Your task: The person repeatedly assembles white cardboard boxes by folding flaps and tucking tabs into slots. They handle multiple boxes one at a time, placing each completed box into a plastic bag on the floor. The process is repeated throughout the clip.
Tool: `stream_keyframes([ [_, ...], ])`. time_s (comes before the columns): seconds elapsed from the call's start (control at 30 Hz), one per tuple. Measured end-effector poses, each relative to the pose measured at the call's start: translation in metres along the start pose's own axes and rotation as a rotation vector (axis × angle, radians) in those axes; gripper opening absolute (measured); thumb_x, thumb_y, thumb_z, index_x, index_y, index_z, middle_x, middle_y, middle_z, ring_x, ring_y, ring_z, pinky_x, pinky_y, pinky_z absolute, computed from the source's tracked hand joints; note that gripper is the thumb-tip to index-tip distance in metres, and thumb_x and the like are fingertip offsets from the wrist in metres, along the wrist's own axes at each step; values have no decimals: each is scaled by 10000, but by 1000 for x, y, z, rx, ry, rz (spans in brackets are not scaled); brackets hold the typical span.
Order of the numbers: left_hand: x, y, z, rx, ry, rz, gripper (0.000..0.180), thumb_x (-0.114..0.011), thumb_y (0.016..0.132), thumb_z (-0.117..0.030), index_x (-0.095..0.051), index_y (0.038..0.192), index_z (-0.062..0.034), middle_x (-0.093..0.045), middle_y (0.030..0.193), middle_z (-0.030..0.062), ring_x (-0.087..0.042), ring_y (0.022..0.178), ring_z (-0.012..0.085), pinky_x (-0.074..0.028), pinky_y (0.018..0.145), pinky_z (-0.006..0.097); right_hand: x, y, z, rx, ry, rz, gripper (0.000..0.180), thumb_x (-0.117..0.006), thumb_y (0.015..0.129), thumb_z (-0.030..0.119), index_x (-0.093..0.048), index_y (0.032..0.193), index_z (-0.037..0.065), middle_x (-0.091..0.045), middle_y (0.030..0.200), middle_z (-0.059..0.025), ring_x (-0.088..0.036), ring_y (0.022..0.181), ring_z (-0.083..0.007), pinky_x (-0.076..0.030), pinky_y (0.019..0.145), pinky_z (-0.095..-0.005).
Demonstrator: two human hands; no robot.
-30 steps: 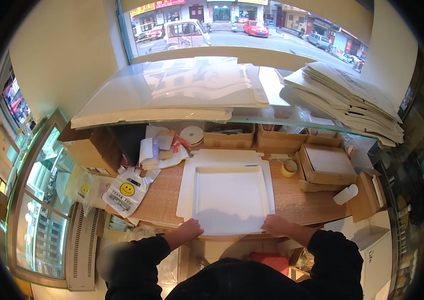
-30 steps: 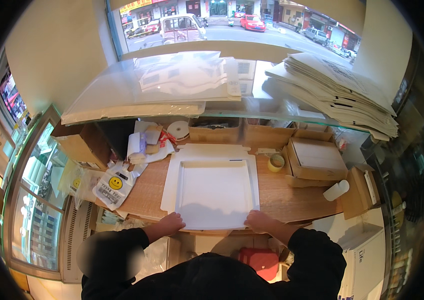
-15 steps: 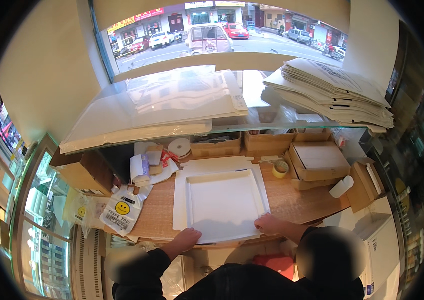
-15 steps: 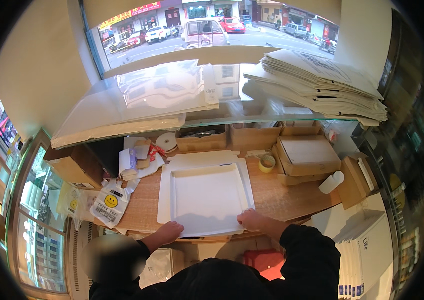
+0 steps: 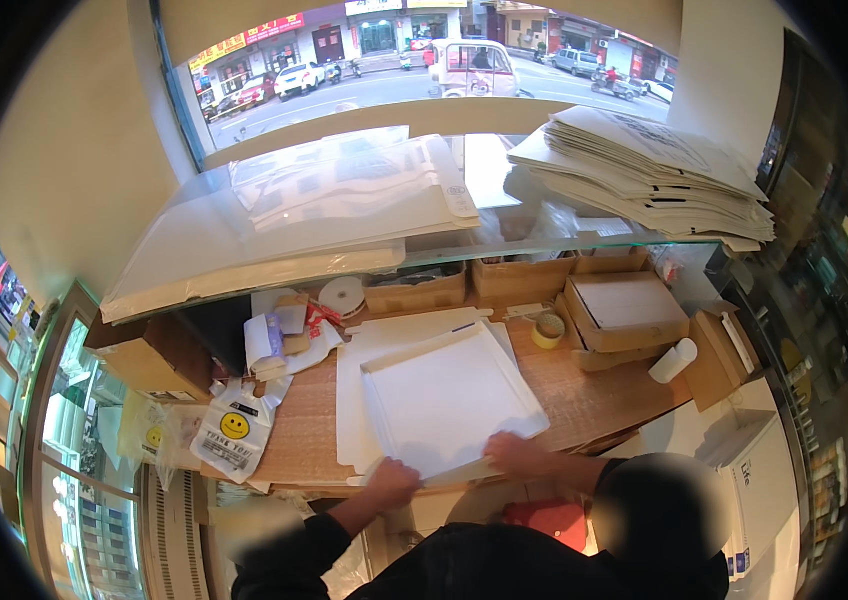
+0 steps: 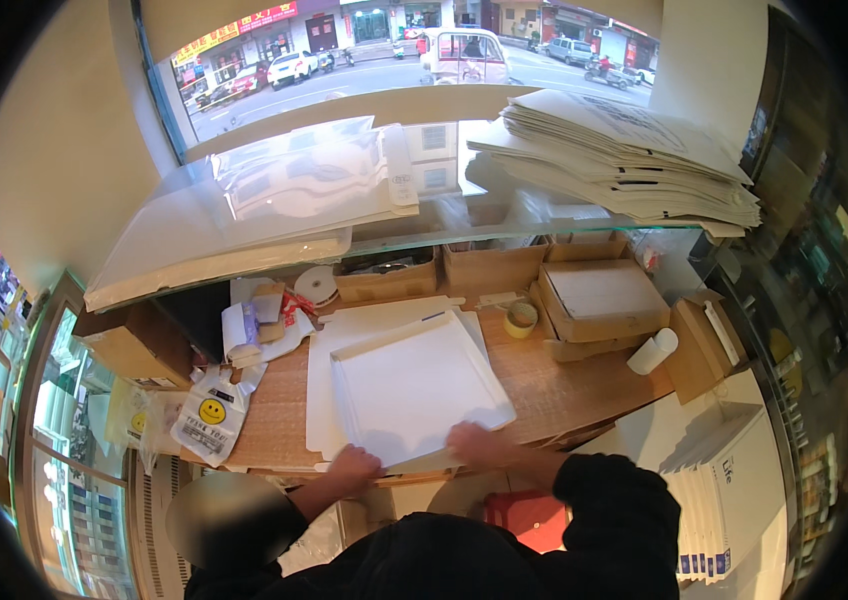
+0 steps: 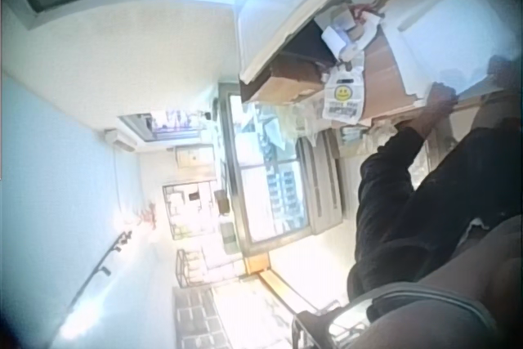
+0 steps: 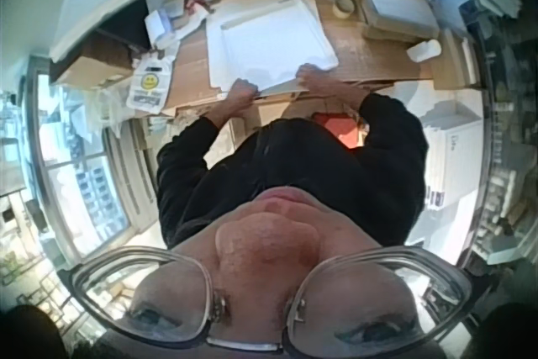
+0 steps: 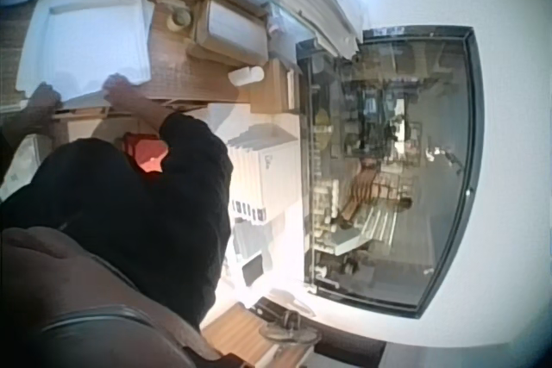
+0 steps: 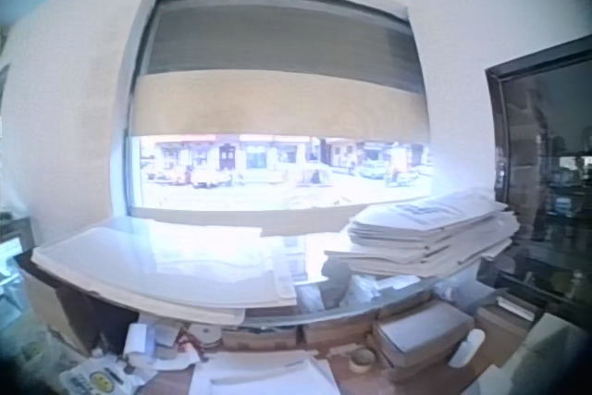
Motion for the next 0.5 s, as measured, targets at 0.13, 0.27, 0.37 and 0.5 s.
stream_keyframes([
  [0.13, 8, 29, -34, 16, -165, -95, 179, -632, 789, -240, -643, 901, -102, -635, 954, 78, -588, 906, 274, -431, 794, 429, -25, 17, 31, -46, 274, -64, 149, -602, 779, 172, -598, 904, 90, -559, 931, -96, -520, 920, -280, -420, 814, -371],
  [0.27, 13, 11, -38, -294, -170, -439, 188, -623, 796, -172, -602, 956, -74, -596, 1054, 71, -561, 969, 258, -431, 849, 412, -22, 2, 30, 53, 332, -159, 85, -578, 803, 108, -595, 880, 78, -554, 904, -91, -519, 910, -288, -419, 824, -372],
  [0.37, -5, 8, -33, -419, -169, -300, 185, -617, 784, -148, -589, 951, -75, -578, 1038, 63, -546, 981, 255, -425, 849, 383, -22, -7, 28, 50, 314, -85, 76, -580, 801, 91, -596, 872, 69, -556, 908, -90, -517, 924, -285, -419, 830, -368],
  [0.5, -21, 21, -36, -446, -115, -77, 161, -612, 762, -139, -571, 906, -81, -551, 975, 61, -530, 962, 255, -417, 821, 363, -22, -6, 38, 23, 344, -66, 67, -585, 793, 83, -597, 854, 60, -563, 911, -93, -513, 940, -281, -423, 836, -360],
])
Point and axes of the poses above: each hand's wrist, its own y-axis towards the middle knuckle, its own x-axis out of the back of the hand, z = x × y, the point moved 6 cm from there along y, towards the middle knuckle
